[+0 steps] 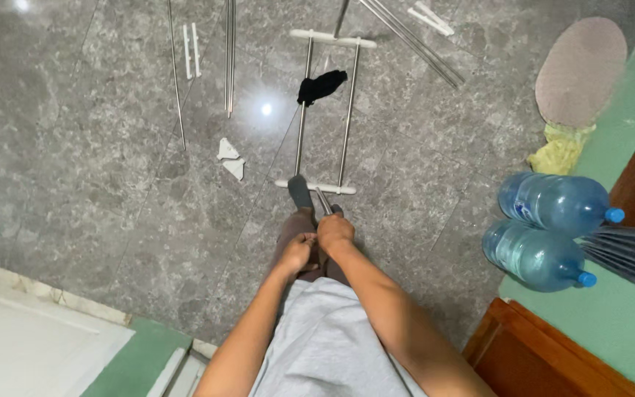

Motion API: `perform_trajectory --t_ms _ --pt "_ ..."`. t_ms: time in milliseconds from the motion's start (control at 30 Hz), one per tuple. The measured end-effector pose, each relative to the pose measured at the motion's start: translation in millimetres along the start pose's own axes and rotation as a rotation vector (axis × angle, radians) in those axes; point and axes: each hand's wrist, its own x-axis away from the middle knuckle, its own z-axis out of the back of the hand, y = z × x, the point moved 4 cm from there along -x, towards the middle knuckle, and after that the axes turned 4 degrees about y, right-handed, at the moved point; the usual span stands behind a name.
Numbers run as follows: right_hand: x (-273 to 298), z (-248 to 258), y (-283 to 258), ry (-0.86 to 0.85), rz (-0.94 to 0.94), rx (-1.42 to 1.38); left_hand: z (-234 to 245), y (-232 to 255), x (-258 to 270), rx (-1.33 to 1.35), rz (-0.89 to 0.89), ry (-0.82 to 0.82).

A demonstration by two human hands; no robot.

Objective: The person assembles a mop by connecting metal rods to a white plastic mop head, then wipes the mop head with a cloth. The person handles multiple rods and the mop head on a tiled floor.

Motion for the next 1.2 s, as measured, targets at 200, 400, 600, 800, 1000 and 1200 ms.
perform_trajectory --t_ms 200,400,600,800,1000,1200 --pt "-10.1 -3.4 -1.2 -0.149 -0.1 -0.031 -17.6 5.0 -28.5 0.331 0.253 -0.074" --pt "-53.4 -56.3 41.1 -0.537 -0.385 -0.776 -32.2 16.1 -44.0 0.291 0.363 -0.067" --pt "-62.6 -117.2 66.6 -1.013 -0.819 -1.819 -58.2 6.8 -67.2 0.44 0.44 -0.131" --pt "-36.2 -135.5 42.6 -1.248 -0.94 -2.785 -55.7 -14.3 -100.8 0.493 0.529 -0.071" --pt "-34.6 -148.4 47.0 -1.179 -1.056 -2.631 -73.7 -32.1 -118.1 0.592 0.605 -0.141" --pt "-47.0 -133.4 50.1 -1.047 -1.177 -2.09 -83.1 -39.1 -134.9 0.533 0.723 -0.148"
